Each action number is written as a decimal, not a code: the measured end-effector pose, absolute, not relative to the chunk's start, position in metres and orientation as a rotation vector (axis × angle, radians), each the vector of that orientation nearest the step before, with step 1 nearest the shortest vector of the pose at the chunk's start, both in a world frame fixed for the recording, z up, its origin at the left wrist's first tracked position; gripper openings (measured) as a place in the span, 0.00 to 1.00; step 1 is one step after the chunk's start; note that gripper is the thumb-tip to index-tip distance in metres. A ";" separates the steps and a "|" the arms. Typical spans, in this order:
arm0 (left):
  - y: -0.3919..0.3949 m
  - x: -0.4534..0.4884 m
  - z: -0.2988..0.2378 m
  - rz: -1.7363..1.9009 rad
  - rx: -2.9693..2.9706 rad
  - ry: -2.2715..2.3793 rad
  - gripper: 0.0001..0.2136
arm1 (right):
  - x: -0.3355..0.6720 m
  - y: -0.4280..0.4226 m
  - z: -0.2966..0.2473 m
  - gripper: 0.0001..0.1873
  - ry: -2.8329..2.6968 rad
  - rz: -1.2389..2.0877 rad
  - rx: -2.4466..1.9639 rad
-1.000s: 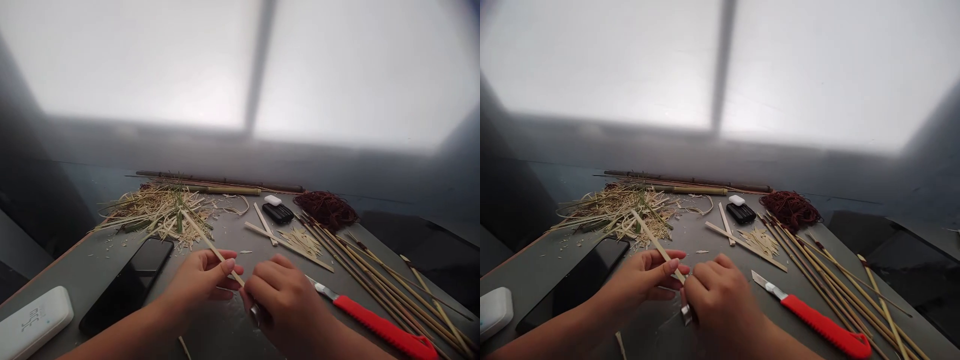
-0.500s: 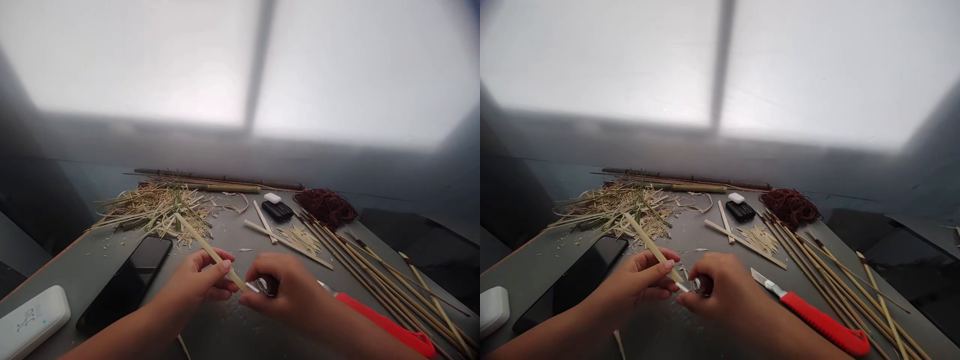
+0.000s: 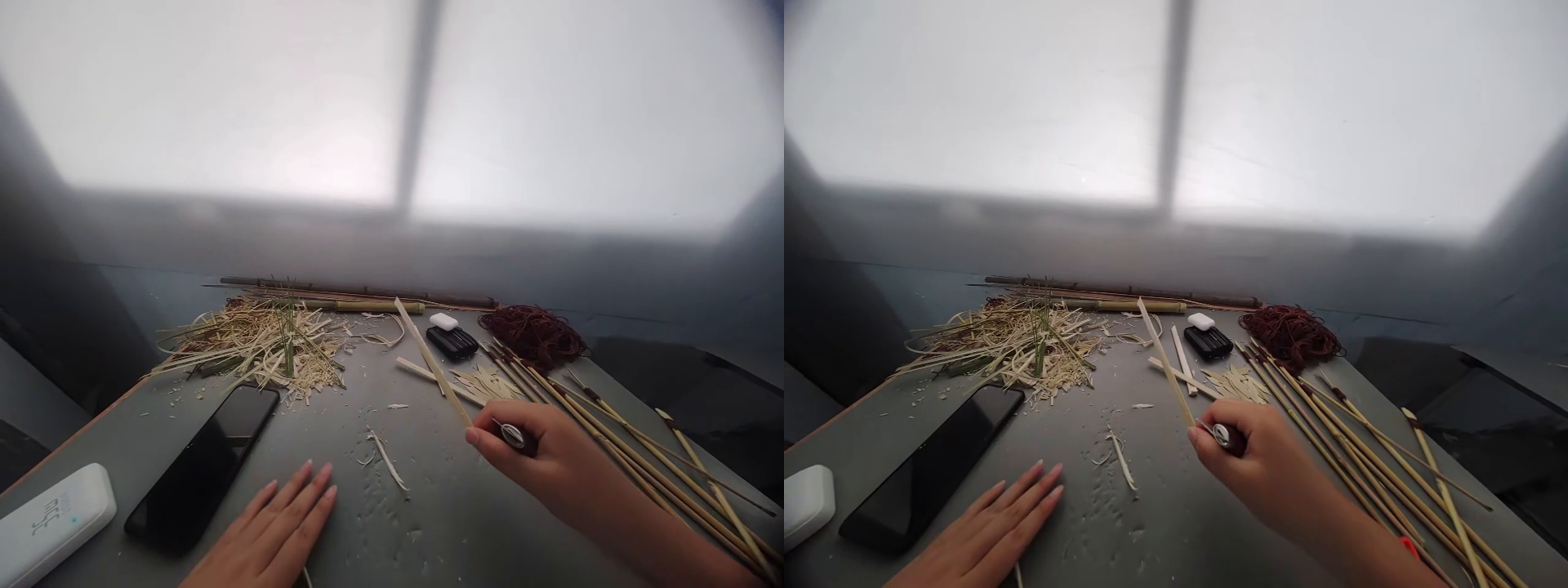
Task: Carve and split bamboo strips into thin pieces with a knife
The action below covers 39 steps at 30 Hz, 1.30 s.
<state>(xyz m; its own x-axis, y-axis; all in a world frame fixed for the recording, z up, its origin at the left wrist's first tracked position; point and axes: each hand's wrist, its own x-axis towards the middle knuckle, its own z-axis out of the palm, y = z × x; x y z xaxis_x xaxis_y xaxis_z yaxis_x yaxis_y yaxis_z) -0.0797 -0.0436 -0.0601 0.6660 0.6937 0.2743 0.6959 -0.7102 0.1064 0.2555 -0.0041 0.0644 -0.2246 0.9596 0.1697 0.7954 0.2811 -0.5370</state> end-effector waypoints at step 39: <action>0.105 -0.056 0.003 0.141 -2.772 -1.708 0.34 | 0.254 -0.001 0.052 0.19 -2.040 0.509 -1.599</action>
